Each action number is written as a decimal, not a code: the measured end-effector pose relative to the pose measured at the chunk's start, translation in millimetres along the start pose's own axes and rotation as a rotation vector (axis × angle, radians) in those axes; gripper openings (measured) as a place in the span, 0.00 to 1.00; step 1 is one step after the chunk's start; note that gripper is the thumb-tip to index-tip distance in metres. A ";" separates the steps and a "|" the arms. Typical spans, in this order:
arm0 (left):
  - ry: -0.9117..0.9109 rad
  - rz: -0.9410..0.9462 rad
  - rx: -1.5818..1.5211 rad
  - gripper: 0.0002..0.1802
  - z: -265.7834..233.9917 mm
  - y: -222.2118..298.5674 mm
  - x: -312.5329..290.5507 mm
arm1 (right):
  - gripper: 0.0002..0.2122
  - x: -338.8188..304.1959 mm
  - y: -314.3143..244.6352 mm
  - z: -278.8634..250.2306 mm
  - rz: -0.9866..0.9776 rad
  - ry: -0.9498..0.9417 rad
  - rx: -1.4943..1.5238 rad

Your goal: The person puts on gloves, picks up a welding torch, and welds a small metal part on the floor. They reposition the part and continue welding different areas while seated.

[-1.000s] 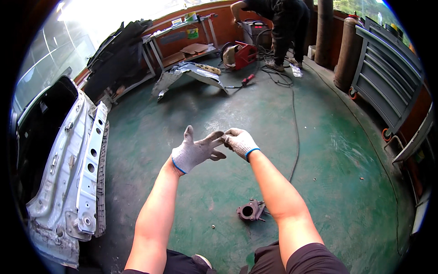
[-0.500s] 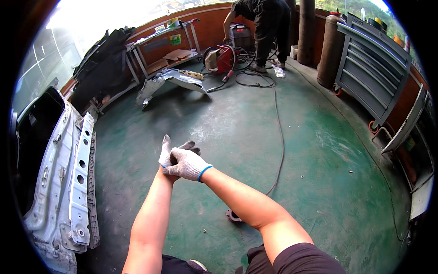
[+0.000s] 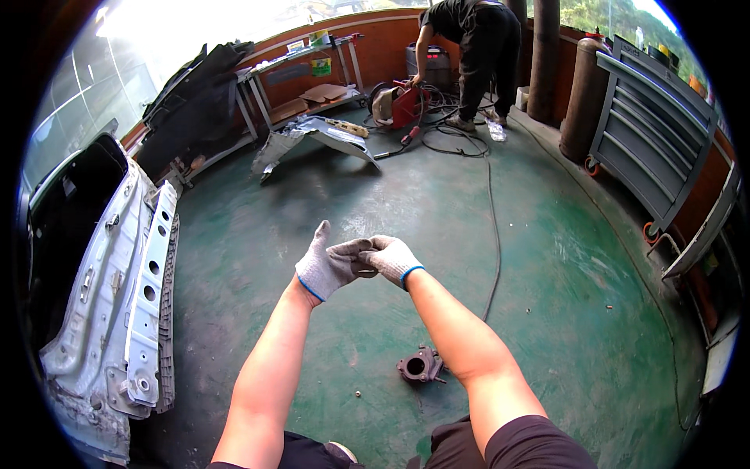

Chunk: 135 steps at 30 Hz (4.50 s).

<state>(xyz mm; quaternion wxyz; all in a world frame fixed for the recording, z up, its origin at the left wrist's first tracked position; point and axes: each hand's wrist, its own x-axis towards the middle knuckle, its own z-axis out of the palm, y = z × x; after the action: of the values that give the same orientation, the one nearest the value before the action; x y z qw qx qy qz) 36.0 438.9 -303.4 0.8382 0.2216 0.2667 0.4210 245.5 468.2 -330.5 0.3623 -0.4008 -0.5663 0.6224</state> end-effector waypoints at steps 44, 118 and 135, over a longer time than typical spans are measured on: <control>0.609 0.136 0.144 0.16 -90.9 -5.3 30.9 | 0.13 -23.5 -13.0 90.1 -0.388 -0.024 -0.790; 0.994 -0.246 1.379 0.27 -278.1 -75.5 -102.8 | 0.12 -29.1 214.7 -131.0 0.580 -0.145 -0.975; 0.994 -0.206 1.163 0.20 -305.0 -77.9 -92.9 | 0.15 -53.0 198.4 -149.1 0.655 -0.237 -1.147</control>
<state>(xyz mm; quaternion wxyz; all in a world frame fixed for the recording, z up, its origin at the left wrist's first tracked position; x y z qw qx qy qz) -158.3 364.5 -557.3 0.4036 0.3855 0.8093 0.1830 403.7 463.0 -528.8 -0.1801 -0.6099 -0.6925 0.3406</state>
